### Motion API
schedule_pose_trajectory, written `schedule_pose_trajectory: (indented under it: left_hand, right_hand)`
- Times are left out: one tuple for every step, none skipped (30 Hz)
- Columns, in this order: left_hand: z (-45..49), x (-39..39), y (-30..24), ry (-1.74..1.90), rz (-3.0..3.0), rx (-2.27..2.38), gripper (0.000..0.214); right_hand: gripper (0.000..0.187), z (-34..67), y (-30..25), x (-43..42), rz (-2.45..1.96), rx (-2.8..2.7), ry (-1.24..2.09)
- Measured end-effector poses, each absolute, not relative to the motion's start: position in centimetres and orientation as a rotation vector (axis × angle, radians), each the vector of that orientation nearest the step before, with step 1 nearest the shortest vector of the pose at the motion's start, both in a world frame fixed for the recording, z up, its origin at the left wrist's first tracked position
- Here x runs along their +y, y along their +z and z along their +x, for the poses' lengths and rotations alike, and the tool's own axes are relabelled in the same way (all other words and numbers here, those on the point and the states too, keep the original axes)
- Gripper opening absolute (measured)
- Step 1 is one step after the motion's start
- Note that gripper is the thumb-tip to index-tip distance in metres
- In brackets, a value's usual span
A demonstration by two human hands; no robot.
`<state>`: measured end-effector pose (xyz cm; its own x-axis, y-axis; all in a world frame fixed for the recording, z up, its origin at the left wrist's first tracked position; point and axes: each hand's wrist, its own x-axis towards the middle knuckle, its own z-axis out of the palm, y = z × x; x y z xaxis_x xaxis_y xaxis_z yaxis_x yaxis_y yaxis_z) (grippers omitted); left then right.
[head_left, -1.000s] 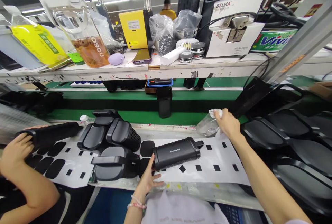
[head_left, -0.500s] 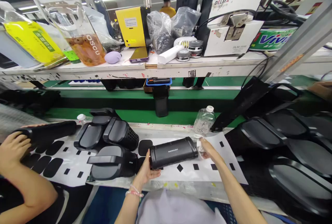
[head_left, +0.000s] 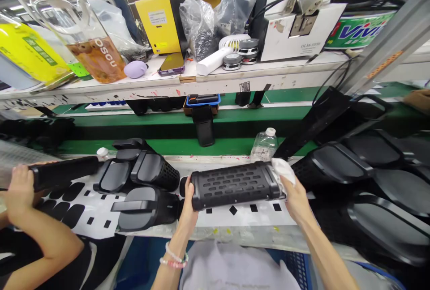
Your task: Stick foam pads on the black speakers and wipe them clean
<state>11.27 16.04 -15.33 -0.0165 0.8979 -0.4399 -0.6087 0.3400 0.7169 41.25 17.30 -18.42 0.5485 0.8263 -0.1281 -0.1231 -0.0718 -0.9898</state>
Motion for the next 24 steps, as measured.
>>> schedule_pose_trajectory:
  left_hand:
    - [11.5, 16.1, -14.0, 1.286, 0.377, 0.999, 0.079]
    - [11.6, 16.1, -12.7, 1.319, 0.4, 0.975, 0.083]
    - [11.7, 16.1, -11.5, 1.336, 0.422, 0.944, 0.086]
    - [11.8, 16.1, -10.3, 1.338, 0.439, 0.911, 0.087]
    - [11.8, 16.0, -9.3, 1.331, 0.447, 0.886, 0.085]
    - [11.8, 16.0, -8.4, 1.316, 0.443, 0.872, 0.082]
    - [11.7, 15.9, -7.6, 1.298, 0.43, 0.867, 0.076]
    - [11.7, 15.8, -7.0, 1.279, 0.41, 0.87, 0.071]
    - [11.6, 15.7, -6.5, 1.264, 0.388, 0.875, 0.066]
    - [11.6, 15.6, -6.1, 1.268, 0.371, 0.878, 0.062]
    - [11.6, 15.5, -5.9, 1.297, 0.359, 0.879, 0.061]
    - [11.7, 15.4, -5.7, 1.344, 0.349, 0.882, 0.061]
    - [11.8, 15.3, -5.7, 1.408, 0.337, 0.889, 0.063]
    - [12.0, 15.2, -5.7, 1.472, 0.327, 0.896, 0.066]
    - [12.2, 15.1, -5.7, 1.528, 0.326, 0.897, 0.069]
    - [12.3, 15.0, -5.8, 1.573, 0.339, 0.89, 0.072]
    - [12.5, 15.0, -5.9, 1.604, 0.366, 0.874, 0.073]
    - [12.7, 15.0, -6.0, 1.631, 0.405, 0.852, 0.074]
    - [13.0, 15.0, -6.2, 1.65, 0.451, 0.83, 0.074]
    - [13.2, 15.1, -6.3, 1.666, 0.494, 0.817, 0.074]
    - [13.5, 15.1, -6.3, 1.685, 0.531, 0.819, 0.075]
    - [13.7, 15.2, -6.4, 1.705, 0.563, 0.842, 0.075]
    - [14.0, 15.2, -6.4, 1.731, 0.593, 0.879, 0.075]
    - [14.1, 15.2, -6.4, 1.758, 0.623, 0.914, 0.075]
  right_hand:
    - [0.053, 41.4, -17.4, 17.7, -1.404, -0.61, 0.834]
    - [0.055, 41.4, -16.2, 18.0, -1.372, -0.559, 0.792]
    - [0.055, 41.4, -14.8, 18.3, -1.336, -0.509, 0.754]
    - [0.054, 41.3, -13.4, 18.5, -1.3, -0.469, 0.722]
    - [0.052, 41.1, -12.0, 18.6, -1.267, -0.446, 0.699]
    - [0.051, 40.8, -10.8, 18.6, -1.242, -0.447, 0.685]
    - [0.05, 40.5, -9.8, 18.6, -1.222, -0.459, 0.679]
    - [0.05, 40.3, -9.0, 18.5, -1.205, -0.47, 0.674]
    - [0.05, 40.1, -8.4, 18.4, -1.19, -0.478, 0.672]
    - [0.051, 40.0, -8.1, 18.3, -1.18, -0.483, 0.669]
    - [0.052, 40.1, -8.0, 18.3, -1.175, -0.49, 0.662]
    - [0.052, 40.3, -7.9, 18.2, -1.177, -0.508, 0.652]
    - [0.051, 40.7, -7.8, 18.2, -1.186, -0.548, 0.641]
    - [0.05, 41.1, -7.5, 18.2, -1.201, -0.619, 0.635]
    - [0.049, 41.4, -7.1, 18.1, -1.228, -0.715, 0.622]
    - [0.049, 41.5, -6.5, 18.0, -1.257, -0.81, 0.578]
    - [0.048, 41.1, -5.8, 17.8, -1.289, -0.896, 0.5]
    - [0.048, 40.2, -5.1, 17.5, -1.318, -0.965, 0.39]
    - [0.049, 38.8, -4.4, 17.1, -1.338, -1.032, 0.27]
    - [0.05, 37.0, -3.9, 16.6, -1.336, -1.105, 0.136]
    - [0.053, 34.8, -3.5, 16.1, -1.318, -1.215, 0.038]
    - [0.058, 32.6, -3.4, 15.6, -1.25, -1.436, -0.01]
    - [0.06, 30.7, -3.3, 15.3, -1.12, -1.672, -0.103]
    - [0.063, 29.3, -3.4, 15.2, -1.008, -1.914, -0.131]
